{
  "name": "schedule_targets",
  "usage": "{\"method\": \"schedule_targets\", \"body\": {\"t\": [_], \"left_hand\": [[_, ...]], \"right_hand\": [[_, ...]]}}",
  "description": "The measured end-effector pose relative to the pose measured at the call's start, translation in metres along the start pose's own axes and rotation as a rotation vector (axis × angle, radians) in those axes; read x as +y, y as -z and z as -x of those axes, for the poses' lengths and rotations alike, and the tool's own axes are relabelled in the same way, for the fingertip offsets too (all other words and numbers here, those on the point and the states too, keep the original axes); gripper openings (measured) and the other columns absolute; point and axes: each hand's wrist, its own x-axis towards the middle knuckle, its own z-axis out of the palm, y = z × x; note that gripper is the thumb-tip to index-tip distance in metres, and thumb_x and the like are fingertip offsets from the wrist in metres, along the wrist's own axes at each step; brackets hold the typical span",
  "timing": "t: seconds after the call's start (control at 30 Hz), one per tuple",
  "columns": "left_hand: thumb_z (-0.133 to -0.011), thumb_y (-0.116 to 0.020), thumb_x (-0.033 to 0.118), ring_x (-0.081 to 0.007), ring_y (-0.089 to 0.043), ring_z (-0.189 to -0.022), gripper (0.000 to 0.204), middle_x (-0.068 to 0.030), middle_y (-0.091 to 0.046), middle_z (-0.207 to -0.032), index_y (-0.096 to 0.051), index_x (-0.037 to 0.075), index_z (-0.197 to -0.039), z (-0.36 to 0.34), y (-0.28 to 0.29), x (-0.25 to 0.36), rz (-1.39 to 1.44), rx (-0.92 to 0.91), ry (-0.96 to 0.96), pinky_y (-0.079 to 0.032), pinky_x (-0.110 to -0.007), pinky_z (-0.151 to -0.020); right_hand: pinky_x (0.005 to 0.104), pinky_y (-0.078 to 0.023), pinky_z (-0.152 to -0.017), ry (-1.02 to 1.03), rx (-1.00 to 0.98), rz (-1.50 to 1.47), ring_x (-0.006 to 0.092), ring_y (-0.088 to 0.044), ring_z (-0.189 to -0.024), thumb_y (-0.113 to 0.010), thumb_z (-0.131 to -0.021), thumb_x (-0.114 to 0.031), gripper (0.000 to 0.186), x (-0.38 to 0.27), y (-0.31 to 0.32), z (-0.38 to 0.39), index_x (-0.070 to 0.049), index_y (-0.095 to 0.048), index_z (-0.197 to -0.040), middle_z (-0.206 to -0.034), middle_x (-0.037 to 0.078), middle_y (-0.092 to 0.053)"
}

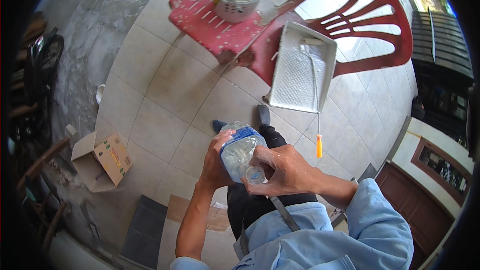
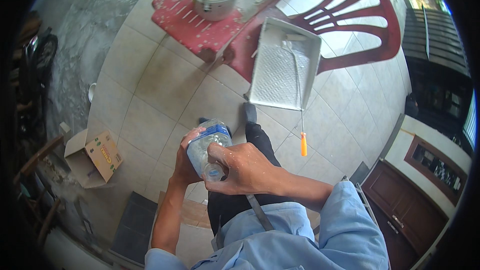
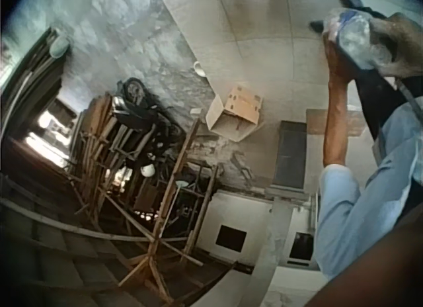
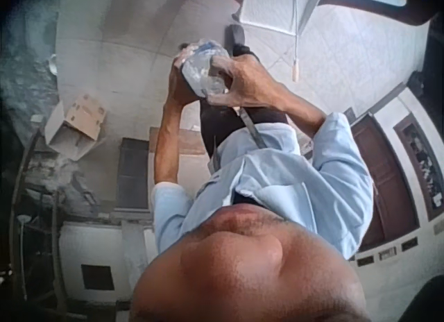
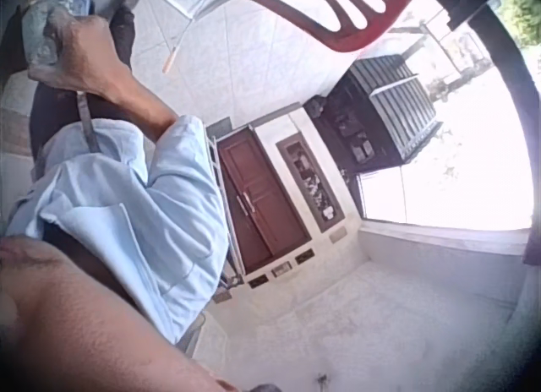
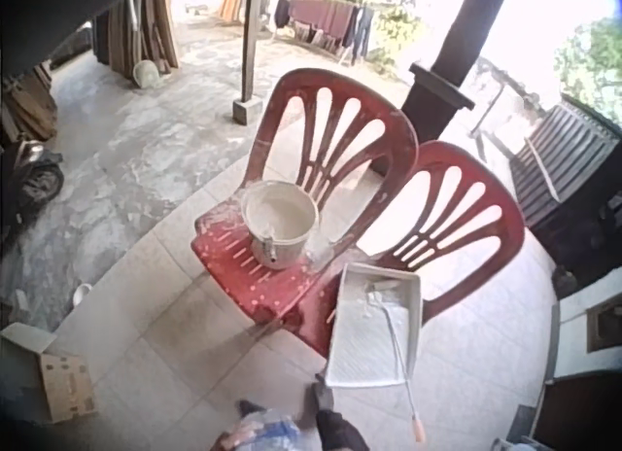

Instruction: The recorder mixes paint in a bucket and pours it into a paint tray.

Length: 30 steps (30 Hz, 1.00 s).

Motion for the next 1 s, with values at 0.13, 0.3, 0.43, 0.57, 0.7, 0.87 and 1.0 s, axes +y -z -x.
{"method": "schedule_targets", "body": {"t": [0.13,0.3,0.43,0.57,0.7,0.87,1.0], "left_hand": [[-0.051,-0.092,0.034,-0.037,-0.052,-0.117,0.104,-0.0189,-0.049,-0.128,-0.031,0.007,-0.13,-0.026,-0.052,0.021,0.066,-0.101,0.021,-0.041,-0.05,-0.102],[-0.051,-0.092,0.034,-0.0339,-0.054,-0.115,0.104,-0.0173,-0.052,-0.124,-0.032,0.004,-0.13,-0.05,-0.111,0.051,0.067,-0.182,0.106,-0.043,-0.045,-0.1],[-0.052,-0.092,0.033,-0.0313,-0.053,-0.115,0.104,-0.0158,-0.05,-0.124,-0.031,0.004,-0.131,-0.066,-0.148,0.068,0.124,-0.194,0.142,-0.043,-0.043,-0.099],[-0.052,-0.092,0.031,-0.028,-0.049,-0.117,0.105,-0.0135,-0.043,-0.126,-0.029,0.004,-0.132,-0.089,-0.173,0.09,-0.093,-0.236,0.179,-0.04,-0.039,-0.099],[-0.054,-0.092,0.027,-0.0265,-0.049,-0.114,0.102,-0.0137,-0.043,-0.122,-0.028,0.003,-0.13,-0.104,-0.184,0.081,-0.196,-0.31,0.298,-0.041,-0.039,-0.097],[-0.056,-0.092,0.022,-0.0238,-0.055,-0.109,0.093,-0.0148,-0.049,-0.119,-0.03,0.002,-0.124,-0.138,-0.2,0.065,0.022,-0.229,0.582,-0.045,-0.037,-0.092],[-0.056,-0.092,0.022,-0.0246,-0.057,-0.109,0.095,-0.0156,-0.051,-0.119,-0.031,0.003,-0.126,-0.16,-0.211,0.042,0.054,-0.233,0.617,-0.047,-0.037,-0.091]], "right_hand": [[0.0336,-0.049,-0.052,-0.047,0.111,-0.111,0.0286,-0.063,-0.056,-0.077,-0.07,-0.022,0.035,0.024,0.049,0.045,-0.004,-0.051,-0.084,-0.062,0.013,-0.059],[0.0323,-0.039,-0.047,-0.126,0.188,-0.212,0.0223,-0.052,-0.047,-0.08,-0.073,-0.033,0.043,0.05,0.099,0.097,-0.002,-0.052,-0.084,-0.055,0.01,-0.049],[0.03,-0.034,-0.048,-0.011,0.183,-0.255,0.0174,-0.045,-0.048,-0.084,-0.069,-0.04,0.052,0.083,0.137,0.126,-0.002,-0.056,-0.092,-0.057,0.005,-0.043],[0.0262,-0.039,-0.069,0.072,0.319,-0.753,0.0103,-0.044,-0.079,-0.089,-0.063,-0.041,0.083,0.159,0.143,0.159,-0.002,-0.05,-0.125,-0.098,0.003,-0.049],[0.0301,-0.041,-0.078,-0.08,0.478,-0.669,0.0165,-0.05,-0.09,-0.087,-0.063,-0.045,0.087,0.241,0.131,0.174,-0.007,-0.047,-0.13,-0.097,0.004,-0.05],[0.0414,-0.034,-0.109,-0.092,0.222,-0.593,0.029,-0.043,-0.127,-0.088,-0.058,-0.047,0.115,0.275,0.105,0.156,-0.006,-0.027,-0.147,-0.138,0.016,-0.04],[0.0422,-0.026,-0.114,-0.006,0.232,-0.744,0.0292,-0.033,-0.136,-0.088,-0.059,-0.046,0.117,0.295,0.096,0.119,-0.005,-0.024,-0.148,-0.145,0.017,-0.034]]}}
